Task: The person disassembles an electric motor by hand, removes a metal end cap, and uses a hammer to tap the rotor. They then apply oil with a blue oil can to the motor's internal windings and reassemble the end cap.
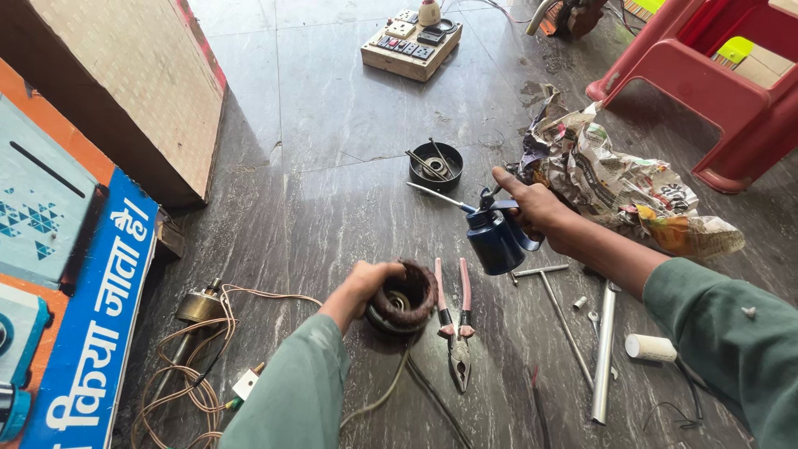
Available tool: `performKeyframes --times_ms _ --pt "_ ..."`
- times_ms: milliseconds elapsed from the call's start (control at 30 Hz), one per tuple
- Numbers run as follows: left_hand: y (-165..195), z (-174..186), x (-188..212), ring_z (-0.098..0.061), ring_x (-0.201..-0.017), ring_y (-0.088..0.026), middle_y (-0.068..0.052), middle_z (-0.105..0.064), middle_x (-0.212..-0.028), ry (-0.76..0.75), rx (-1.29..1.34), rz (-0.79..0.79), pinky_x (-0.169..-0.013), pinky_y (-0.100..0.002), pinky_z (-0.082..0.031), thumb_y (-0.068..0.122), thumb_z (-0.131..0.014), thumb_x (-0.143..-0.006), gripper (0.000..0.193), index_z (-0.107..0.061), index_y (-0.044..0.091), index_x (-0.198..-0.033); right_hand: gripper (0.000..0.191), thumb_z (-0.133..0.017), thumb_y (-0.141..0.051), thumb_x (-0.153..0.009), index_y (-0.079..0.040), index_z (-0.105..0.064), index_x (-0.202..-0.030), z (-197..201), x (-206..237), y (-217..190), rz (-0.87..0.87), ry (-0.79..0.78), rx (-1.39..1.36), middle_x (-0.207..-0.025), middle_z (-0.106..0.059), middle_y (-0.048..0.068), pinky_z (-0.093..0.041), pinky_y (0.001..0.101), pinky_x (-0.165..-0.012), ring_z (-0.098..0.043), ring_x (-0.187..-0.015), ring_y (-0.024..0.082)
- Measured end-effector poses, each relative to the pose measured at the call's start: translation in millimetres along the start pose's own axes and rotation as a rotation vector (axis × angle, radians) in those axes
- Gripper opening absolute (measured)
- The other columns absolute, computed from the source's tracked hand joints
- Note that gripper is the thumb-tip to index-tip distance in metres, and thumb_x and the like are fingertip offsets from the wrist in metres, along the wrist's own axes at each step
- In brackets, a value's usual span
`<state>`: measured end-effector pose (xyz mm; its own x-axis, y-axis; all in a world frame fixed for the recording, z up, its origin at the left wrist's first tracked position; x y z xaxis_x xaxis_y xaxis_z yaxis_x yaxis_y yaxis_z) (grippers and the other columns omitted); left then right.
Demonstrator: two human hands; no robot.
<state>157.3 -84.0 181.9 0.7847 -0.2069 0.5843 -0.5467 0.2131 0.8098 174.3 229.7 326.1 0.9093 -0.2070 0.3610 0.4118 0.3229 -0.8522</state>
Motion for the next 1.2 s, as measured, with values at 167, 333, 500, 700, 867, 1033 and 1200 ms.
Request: performKeyframes --times_ms 167,333,500,700,867,1033,1200 --pt "32.5 25.7 -34.9 -0.076 -0.070 -0.029 -0.020 -0.077 -0.091 0.228 -0.005 -0.094 -0.061 -0.039 -0.061 0.026 -0.084 -0.070 0.048 -0.075 -0.012 -0.098 0.068 -0.053 -0.076 -0.087 -0.016 -0.047 -0.057 3.9 0.8 6.5 0.013 0.001 0.071 -0.052 -0.038 -0.003 -0.024 0.0319 -0.043 -0.033 -0.042 0.012" --pt "49.0 65.8 -66.1 -0.075 -0.085 -0.027 -0.018 -0.075 -0.101 0.487 -0.113 -0.198 -0.075 -0.038 -0.060 0.042 -0.088 -0.063 0.071 -0.070 -0.008 -0.110 0.068 -0.050 -0.070 -0.089 -0.010 -0.068 -0.064 11.9 13.0 9.3 0.113 -0.045 0.180 -0.053 -0.045 0.000 -0.029 0.0318 -0.046 -0.040 -0.046 0.013" --pt "40.6 79.0 -89.8 -0.071 -0.097 -0.025 -0.019 -0.070 -0.113 0.526 -0.043 -0.319 -0.083 -0.036 -0.057 0.047 -0.089 -0.063 0.087 -0.057 -0.005 -0.125 0.075 -0.050 -0.069 -0.091 -0.004 -0.081 -0.071 19.1 24.0 15.1 0.132 -0.046 0.300 -0.057 -0.058 0.006 -0.038 0.0324 -0.052 -0.049 -0.053 0.014" --pt "37.1 79.9 -92.8 -0.070 -0.094 -0.025 -0.019 -0.069 -0.109 0.497 -0.003 -0.420 -0.080 -0.035 -0.057 0.046 -0.088 -0.065 0.082 -0.055 -0.002 -0.123 0.083 -0.051 -0.073 -0.090 0.002 -0.079 -0.067 1.1 19.1 -1.7 0.091 -0.044 0.460 -0.059 -0.063 0.013 -0.049 0.0361 -0.058 -0.059 -0.057 0.019" --pt "53.8 69.6 -73.8 -0.071 -0.091 -0.025 -0.019 -0.068 -0.108 0.521 -0.110 -0.492 -0.077 -0.036 -0.059 0.044 -0.088 -0.066 0.076 -0.055 0.002 -0.119 0.087 -0.047 -0.078 -0.089 0.001 -0.076 -0.067 -25.4 24.7 -38.7 0.170 -0.030 0.798 -0.061 -0.067 0.022 -0.054 0.0446 -0.060 -0.069 -0.058 0.029" --pt "71.2 45.6 -49.5 -0.072 -0.094 -0.028 -0.020 -0.070 -0.106 0.454 -0.224 -0.509 -0.079 -0.039 -0.060 0.041 -0.091 -0.061 0.074 -0.054 0.006 -0.116 0.088 -0.050 -0.080 -0.086 0.002 -0.077 -0.072 -43.9 40.1 -50.7 0.124 0.020 0.805 -0.071 -0.072 0.024 -0.056 0.0481 -0.065 -0.074 -0.069 0.033" --pt "84.0 32.2 -34.9 -0.073 -0.098 -0.030 -0.022 -0.071 -0.108 0.434 -0.250 -0.513 -0.084 -0.040 -0.060 0.045 -0.091 -0.059 0.080 -0.052 0.005 -0.116 0.086 -0.048 -0.079 -0.087 0.001 -0.078 -0.076 -53.6 42.7 -45.7 0.111 0.018 0.782 -0.077 -0.074 0.024 -0.056 0.0496 -0.068 -0.075 -0.073 0.033"
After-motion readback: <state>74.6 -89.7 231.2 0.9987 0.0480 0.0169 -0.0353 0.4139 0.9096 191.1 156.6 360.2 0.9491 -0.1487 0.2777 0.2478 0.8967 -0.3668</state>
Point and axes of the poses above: each hand's wrist, its own x-axis away from the middle knuckle, its own z-axis out of the back of the hand, y = z × x, the point moved 8 cm from there along -x, towards the middle knuckle
